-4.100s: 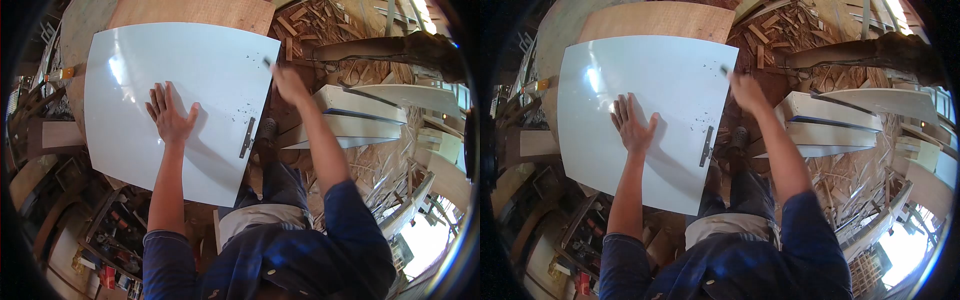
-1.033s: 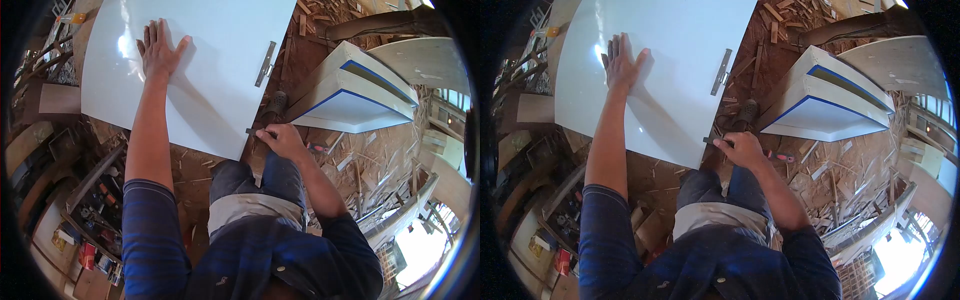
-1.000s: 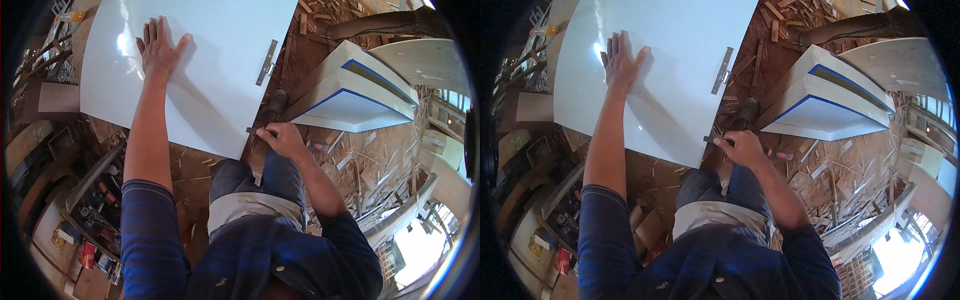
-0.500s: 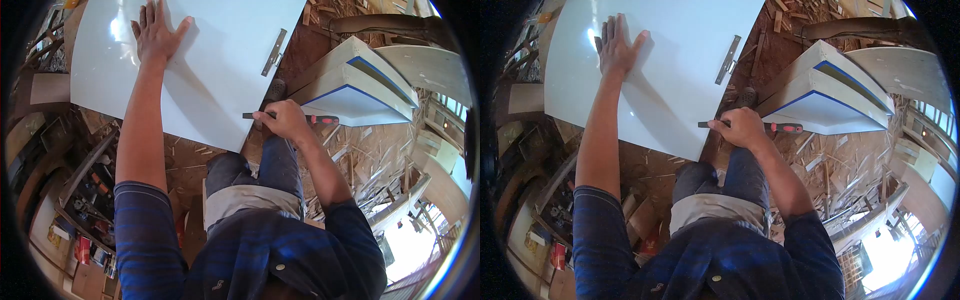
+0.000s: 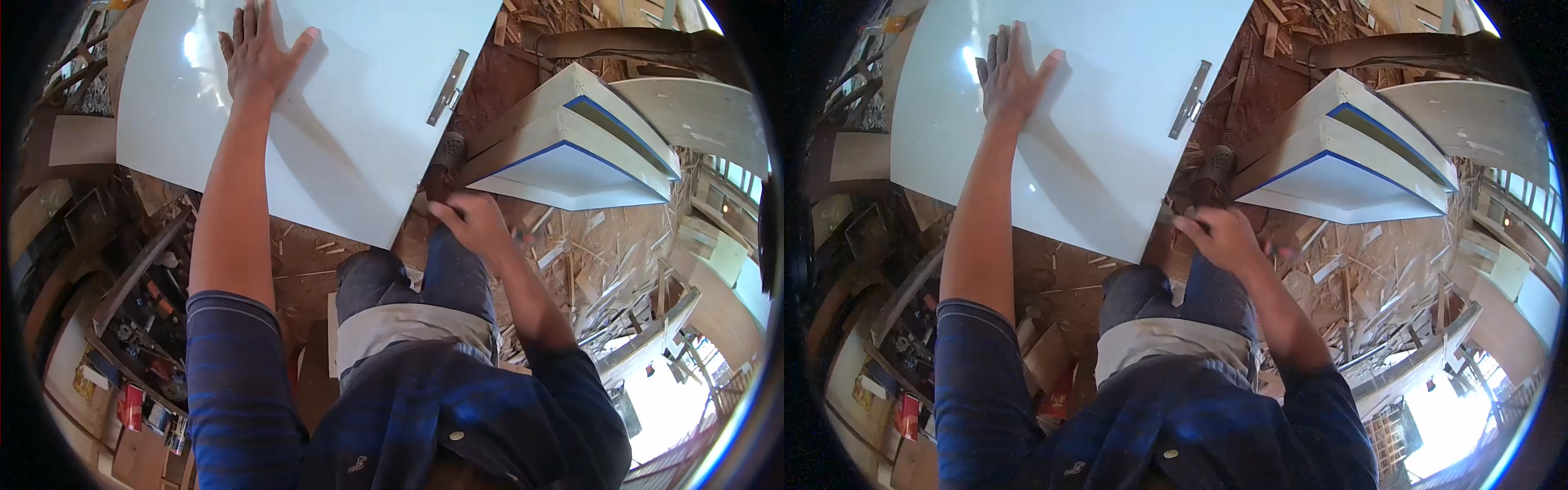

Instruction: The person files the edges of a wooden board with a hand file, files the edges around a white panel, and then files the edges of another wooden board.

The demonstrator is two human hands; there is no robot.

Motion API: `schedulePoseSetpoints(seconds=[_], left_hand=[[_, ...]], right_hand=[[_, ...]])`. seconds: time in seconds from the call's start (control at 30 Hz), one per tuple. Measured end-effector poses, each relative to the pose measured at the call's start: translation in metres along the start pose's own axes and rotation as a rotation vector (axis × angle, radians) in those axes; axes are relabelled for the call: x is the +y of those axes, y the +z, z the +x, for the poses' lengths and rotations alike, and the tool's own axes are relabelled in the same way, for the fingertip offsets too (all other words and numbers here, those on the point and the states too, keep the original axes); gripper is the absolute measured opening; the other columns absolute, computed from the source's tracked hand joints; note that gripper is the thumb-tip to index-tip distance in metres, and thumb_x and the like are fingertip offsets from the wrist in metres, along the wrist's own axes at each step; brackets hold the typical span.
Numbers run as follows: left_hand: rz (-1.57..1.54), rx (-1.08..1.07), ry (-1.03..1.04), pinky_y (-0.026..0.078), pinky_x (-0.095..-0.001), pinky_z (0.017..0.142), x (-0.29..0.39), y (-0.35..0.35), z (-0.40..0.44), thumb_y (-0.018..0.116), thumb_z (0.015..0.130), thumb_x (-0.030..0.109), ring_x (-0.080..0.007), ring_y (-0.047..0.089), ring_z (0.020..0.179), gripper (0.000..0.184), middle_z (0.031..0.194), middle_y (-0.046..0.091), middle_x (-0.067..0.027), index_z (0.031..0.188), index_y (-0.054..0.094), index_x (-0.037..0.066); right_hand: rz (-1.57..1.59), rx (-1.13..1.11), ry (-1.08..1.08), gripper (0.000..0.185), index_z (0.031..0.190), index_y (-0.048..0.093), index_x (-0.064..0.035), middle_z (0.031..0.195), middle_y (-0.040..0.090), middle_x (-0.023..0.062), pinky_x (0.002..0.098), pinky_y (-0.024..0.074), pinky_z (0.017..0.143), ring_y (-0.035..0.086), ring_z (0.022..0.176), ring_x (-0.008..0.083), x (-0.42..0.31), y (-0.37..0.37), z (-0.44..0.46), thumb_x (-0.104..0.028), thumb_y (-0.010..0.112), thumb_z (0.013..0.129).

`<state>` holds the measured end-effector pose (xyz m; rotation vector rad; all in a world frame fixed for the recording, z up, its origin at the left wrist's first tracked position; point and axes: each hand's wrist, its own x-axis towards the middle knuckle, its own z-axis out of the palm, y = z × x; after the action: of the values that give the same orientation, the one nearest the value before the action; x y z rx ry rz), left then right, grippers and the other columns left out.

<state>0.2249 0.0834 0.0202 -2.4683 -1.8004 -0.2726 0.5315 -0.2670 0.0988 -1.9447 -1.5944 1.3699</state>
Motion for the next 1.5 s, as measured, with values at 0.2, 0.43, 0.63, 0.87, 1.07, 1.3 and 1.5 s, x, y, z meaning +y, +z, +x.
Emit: schedulePoseSetpoints(seconds=[0.2, 0.43, 0.63, 0.87, 1.07, 1.3, 1.5], left_hand=[[0.01, -0.012, -0.005, 0.011, -0.0529, 0.141, 0.003, 0.001, -0.004, 0.05, 0.093, 0.093, -0.0283, 0.018, 0.171, 0.113, 0.183, 0.027, -0.0099, 0.177, 0.027, 0.021], [0.023, -0.013, 0.003, 0.012, -0.0525, 0.14, 0.005, -0.006, -0.001, 0.05, 0.093, 0.093, -0.0285, 0.019, 0.171, 0.114, 0.183, 0.027, -0.0114, 0.177, 0.026, 0.02], [0.018, -0.006, 0.003, 0.014, -0.0533, 0.14, 0.004, -0.004, 0.001, 0.052, 0.093, 0.091, -0.0289, 0.02, 0.17, 0.112, 0.182, 0.028, -0.0121, 0.177, 0.028, 0.02], [-0.031, -0.304, -0.22, 0.006, -0.0493, 0.142, 0.045, -0.054, 0.004, 0.07, 0.1, 0.061, -0.0298, 0.008, 0.173, 0.107, 0.185, 0.017, -0.0142, 0.177, 0.018, 0.008], [-0.039, -0.362, -0.252, 0.004, -0.0467, 0.143, 0.05, -0.069, 0.007, 0.068, 0.103, 0.058, -0.028, 0.01, 0.172, 0.103, 0.185, 0.017, -0.0131, 0.177, 0.018, 0.007], [-0.067, -0.361, -0.281, 0.005, -0.0452, 0.143, 0.052, -0.071, 0.006, 0.067, 0.103, 0.058, -0.027, 0.01, 0.172, 0.101, 0.185, 0.017, -0.0115, 0.177, 0.018, 0.01], [-0.085, -0.351, -0.259, 0.006, -0.0457, 0.143, 0.052, -0.065, 0.0, 0.068, 0.103, 0.059, -0.0269, 0.011, 0.172, 0.101, 0.185, 0.019, -0.0111, 0.176, 0.02, 0.01]], right_hand=[[0.819, 0.092, 0.466, 0.041, 0.103, 0.07, 0.0016, 0.069, 0.063, 0.0015, 0.0315, 0.049, 0.06, 0.061, 0.064, 0.0111, 0.04, 0.019, -0.116, -0.035, 0.057, 0.118], [0.551, -0.057, 0.48, 0.03, 0.112, 0.069, -0.0012, 0.071, 0.061, 0.0035, 0.0331, 0.0496, 0.06, 0.062, 0.064, 0.0126, 0.038, 0.026, -0.12, -0.025, 0.052, 0.119], [0.069, 0.231, 0.002, 0.025, 0.111, 0.064, -0.0055, 0.074, 0.067, 0.0203, 0.0566, 0.0521, 0.064, 0.069, 0.073, 0.0486, 0.011, 0.045, -0.016, -0.028, 0.054, 0.117], [0.102, 0.198, 0.119, 0.032, 0.108, 0.063, -0.0049, 0.085, 0.072, 0.0258, 0.0609, 0.054, 0.071, 0.071, 0.084, 0.0527, -0.018, 0.065, 0.02, -0.035, 0.054, 0.117], [0.19, 0.199, 0.119, 0.038, 0.098, 0.063, -0.0005, 0.086, 0.067, 0.0315, 0.0608, 0.0515, 0.071, 0.067, 0.087, 0.0558, -0.013, 0.039, 0.005, -0.033, 0.056, 0.116], [0.136, 0.16, 0.152, 0.038, 0.096, 0.063, 0.0004, 0.084, 0.064, 0.0333, 0.0616, 0.0512, 0.072, 0.066, 0.085, 0.0577, -0.03, 0.06, 0.014, -0.032, 0.057, 0.116], [0.128, 0.179, 0.183, 0.041, 0.097, 0.063, 0.0007, 0.084, 0.067, 0.0321, 0.0604, 0.0533, 0.07, 0.067, 0.083, 0.0565, -0.028, 0.077, 0.001, -0.034, 0.056, 0.116]])
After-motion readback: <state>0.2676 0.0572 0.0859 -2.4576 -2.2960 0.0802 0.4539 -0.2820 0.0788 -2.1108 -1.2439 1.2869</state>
